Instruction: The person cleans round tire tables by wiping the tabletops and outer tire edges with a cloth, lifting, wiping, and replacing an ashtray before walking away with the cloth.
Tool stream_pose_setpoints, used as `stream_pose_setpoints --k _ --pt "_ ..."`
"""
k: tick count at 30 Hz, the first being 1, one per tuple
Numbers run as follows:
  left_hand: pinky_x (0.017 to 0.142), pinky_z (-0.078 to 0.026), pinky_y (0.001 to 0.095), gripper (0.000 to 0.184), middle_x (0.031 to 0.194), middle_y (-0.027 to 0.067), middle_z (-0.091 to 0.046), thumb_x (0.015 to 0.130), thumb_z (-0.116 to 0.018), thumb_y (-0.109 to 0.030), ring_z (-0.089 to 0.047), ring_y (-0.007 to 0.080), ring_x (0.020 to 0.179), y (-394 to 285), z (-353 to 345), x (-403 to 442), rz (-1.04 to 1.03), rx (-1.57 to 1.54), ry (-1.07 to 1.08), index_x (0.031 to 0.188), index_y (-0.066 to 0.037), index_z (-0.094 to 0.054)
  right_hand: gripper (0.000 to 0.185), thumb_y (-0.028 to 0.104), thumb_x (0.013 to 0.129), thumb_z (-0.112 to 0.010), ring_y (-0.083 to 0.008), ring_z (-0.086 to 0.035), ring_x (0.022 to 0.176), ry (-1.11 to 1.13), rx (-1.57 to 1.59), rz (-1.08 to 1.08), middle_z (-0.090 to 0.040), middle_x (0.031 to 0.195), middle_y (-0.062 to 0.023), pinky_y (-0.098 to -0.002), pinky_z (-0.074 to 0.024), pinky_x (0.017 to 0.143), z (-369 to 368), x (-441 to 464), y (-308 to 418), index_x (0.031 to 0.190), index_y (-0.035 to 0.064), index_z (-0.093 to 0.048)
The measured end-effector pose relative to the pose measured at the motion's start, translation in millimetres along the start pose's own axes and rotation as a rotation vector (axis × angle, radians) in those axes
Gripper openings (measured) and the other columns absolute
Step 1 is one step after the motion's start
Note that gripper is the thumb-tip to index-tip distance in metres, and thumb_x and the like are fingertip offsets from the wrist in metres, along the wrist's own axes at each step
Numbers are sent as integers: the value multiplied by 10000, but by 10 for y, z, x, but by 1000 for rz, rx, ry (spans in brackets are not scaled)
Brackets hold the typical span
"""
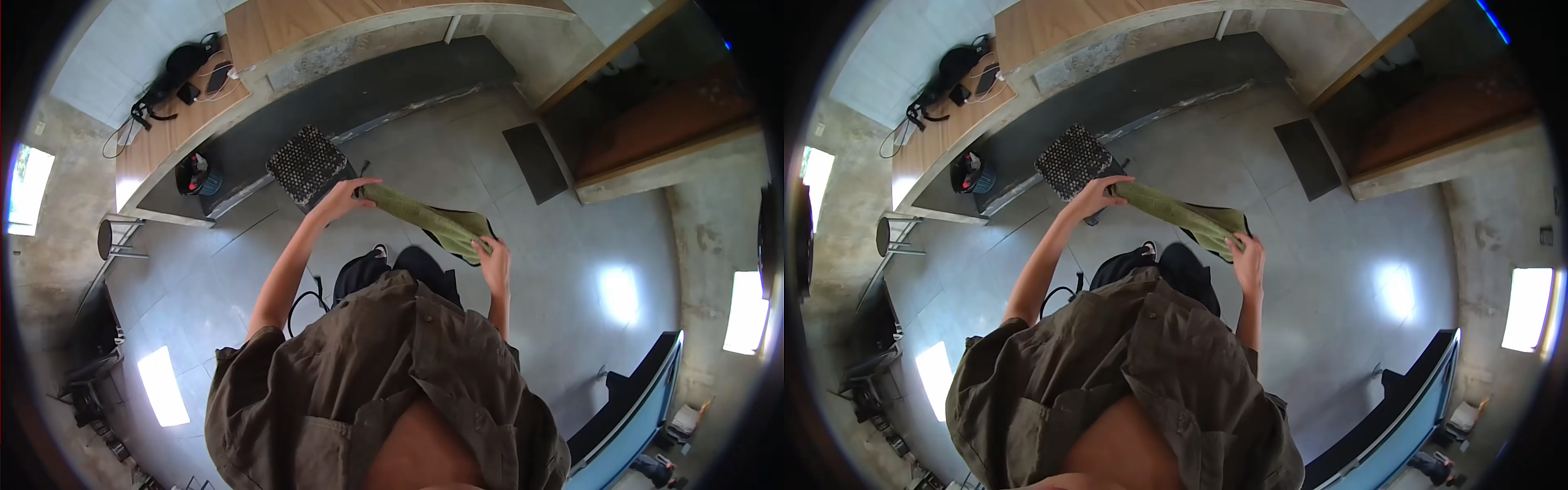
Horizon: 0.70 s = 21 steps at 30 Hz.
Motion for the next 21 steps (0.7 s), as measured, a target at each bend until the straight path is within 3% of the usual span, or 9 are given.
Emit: stream_pose_setpoints --k 2,5,7,11,15,17,19,21 --pt "956 -491 383 526 1189 142 -640 737 -807 -114 -583 325 1183 -94 193 493 -61 227 107 1237 -74 -650 264 220 838 -776 -390 -528 1048 -42 -68 -6 -593 1132 -173 -469 -430 944 65 606 115 1017 32 -728" --pt "902 -494 394 395 1074 139 -634 758 -791 -152 -591 343 1059 103 485 1251 -22 581 48 1125 -42 -692 217 221 859 -757 -372 -429 1156 -155 -188 82 -504 1238 -145 -464 -378 991 84 1650 189 1010 69 -726" --pt "896 -474 396 328 1049 122 -597 777 -784 -190 -553 326 1018 113 689 1795 -74 605 -109 1052 -26 -711 178 209 872 -742 -366 -379 1189 -271 -182 174 -462 1280 -126 -466 -355 1009 33 2410 202 1008 96 -723" --pt "913 -439 399 279 1081 97 -553 814 -771 -238 -485 312 1010 133 1136 2996 -79 566 -331 975 -14 -728 169 178 895 -710 -364 -389 1183 -282 -102 311 -478 1278 -108 -479 -351 1011 -6 4100 302 1044 97 -702" --pt "921 -446 423 312 1099 109 -570 843 -760 -285 -498 334 1051 237 1901 4262 -25 769 -489 957 3 -722 147 161 907 -689 -363 -415 1170 -251 -76 508 -481 1284 -106 -481 -358 1005 0 6117 815 1028 78 -679" --pt "912 -442 425 287 1107 118 -573 851 -749 -263 -504 337 1052 307 2228 4832 32 816 -585 956 1 -703 199 146 915 -671 -377 -435 1174 -296 -76 651 -486 1285 -133 -485 -367 998 -55 7066 1216 1091 58 -641" --pt "907 -442 430 263 1118 126 -572 856 -740 -246 -507 346 1061 410 2411 5242 114 868 -652 949 -5 -693 325 119 922 -645 -413 -432 1205 -426 22 626 -481 1301 -184 -511 -366 1006 -288 7809 1522 1218 13 -564" --pt "905 -447 436 240 1132 133 -569 857 -736 -236 -505 360 1078 599 2526 5575 225 912 -697 936 -14 -692 388 112 925 -628 -430 -423 1243 -344 92 735 -469 1332 -220 -529 -352 1036 -617 8139 1856 1276 -8 -514"
Point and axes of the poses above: each hand's wrist, its own x-axis towards the middle knuckle, its own z-axis out of the back of the hand, y = z × x, the point moved 3 cm from there along x, towards the middle knuckle
